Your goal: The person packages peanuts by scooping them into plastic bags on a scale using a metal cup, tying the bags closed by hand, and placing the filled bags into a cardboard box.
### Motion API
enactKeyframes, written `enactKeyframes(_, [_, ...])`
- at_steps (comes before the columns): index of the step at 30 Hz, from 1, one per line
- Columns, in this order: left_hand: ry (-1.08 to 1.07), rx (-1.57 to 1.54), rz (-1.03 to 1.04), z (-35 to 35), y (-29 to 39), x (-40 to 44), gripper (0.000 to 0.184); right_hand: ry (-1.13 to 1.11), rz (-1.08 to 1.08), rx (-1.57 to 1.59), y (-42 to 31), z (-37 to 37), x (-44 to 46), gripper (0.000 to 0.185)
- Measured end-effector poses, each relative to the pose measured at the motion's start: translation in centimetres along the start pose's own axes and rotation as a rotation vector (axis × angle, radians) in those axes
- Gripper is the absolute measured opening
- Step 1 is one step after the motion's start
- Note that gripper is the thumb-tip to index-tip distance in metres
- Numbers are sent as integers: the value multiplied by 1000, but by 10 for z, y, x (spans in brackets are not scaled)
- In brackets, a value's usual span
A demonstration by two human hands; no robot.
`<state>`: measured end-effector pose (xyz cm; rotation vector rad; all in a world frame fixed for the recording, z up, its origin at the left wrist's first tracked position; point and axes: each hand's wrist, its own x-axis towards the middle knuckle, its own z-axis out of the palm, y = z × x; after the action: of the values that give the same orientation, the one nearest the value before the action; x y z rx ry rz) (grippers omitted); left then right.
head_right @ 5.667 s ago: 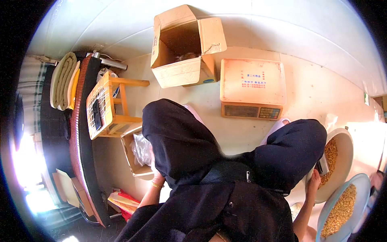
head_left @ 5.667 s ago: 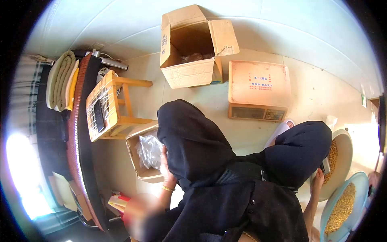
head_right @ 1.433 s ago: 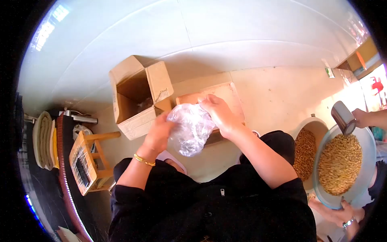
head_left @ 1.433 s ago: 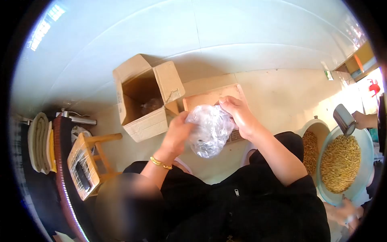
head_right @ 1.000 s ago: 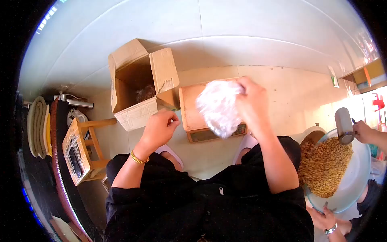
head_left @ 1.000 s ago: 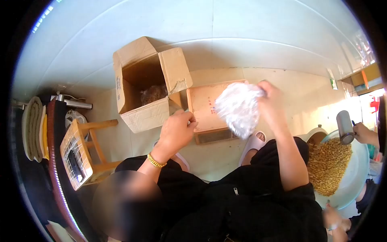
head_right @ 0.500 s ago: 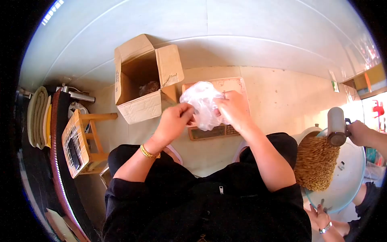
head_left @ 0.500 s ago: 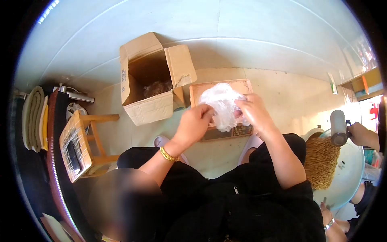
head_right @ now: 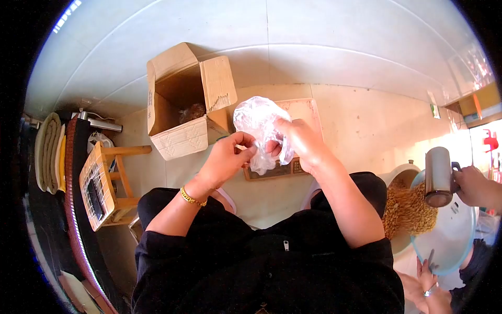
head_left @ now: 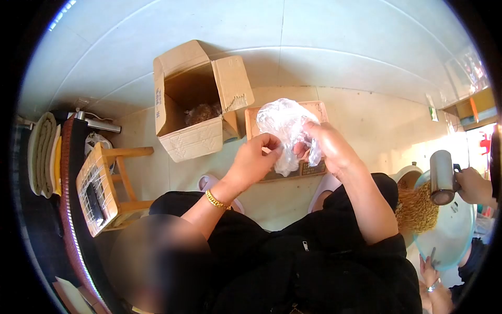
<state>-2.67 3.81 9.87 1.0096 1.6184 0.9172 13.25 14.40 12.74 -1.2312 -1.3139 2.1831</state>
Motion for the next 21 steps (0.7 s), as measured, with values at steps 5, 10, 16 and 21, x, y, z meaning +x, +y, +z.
enactKeyframes(5, [256, 146, 220, -21, -11, 7, 14, 355, -135, -673, -9, -23, 9, 27])
enactKeyframes(10, [451, -583, 184, -50, 6, 2, 10, 636, -401, -1312, -2, -43, 7, 25])
enactKeyframes(16, [388, -628, 170, -61, 22, -6, 15, 347, -640, -1297, 7, -31, 3, 25])
enactKeyframes(21, [188, -787, 48, -64, 18, -3, 20, -1, -497, -845, -9, -14, -6, 28])
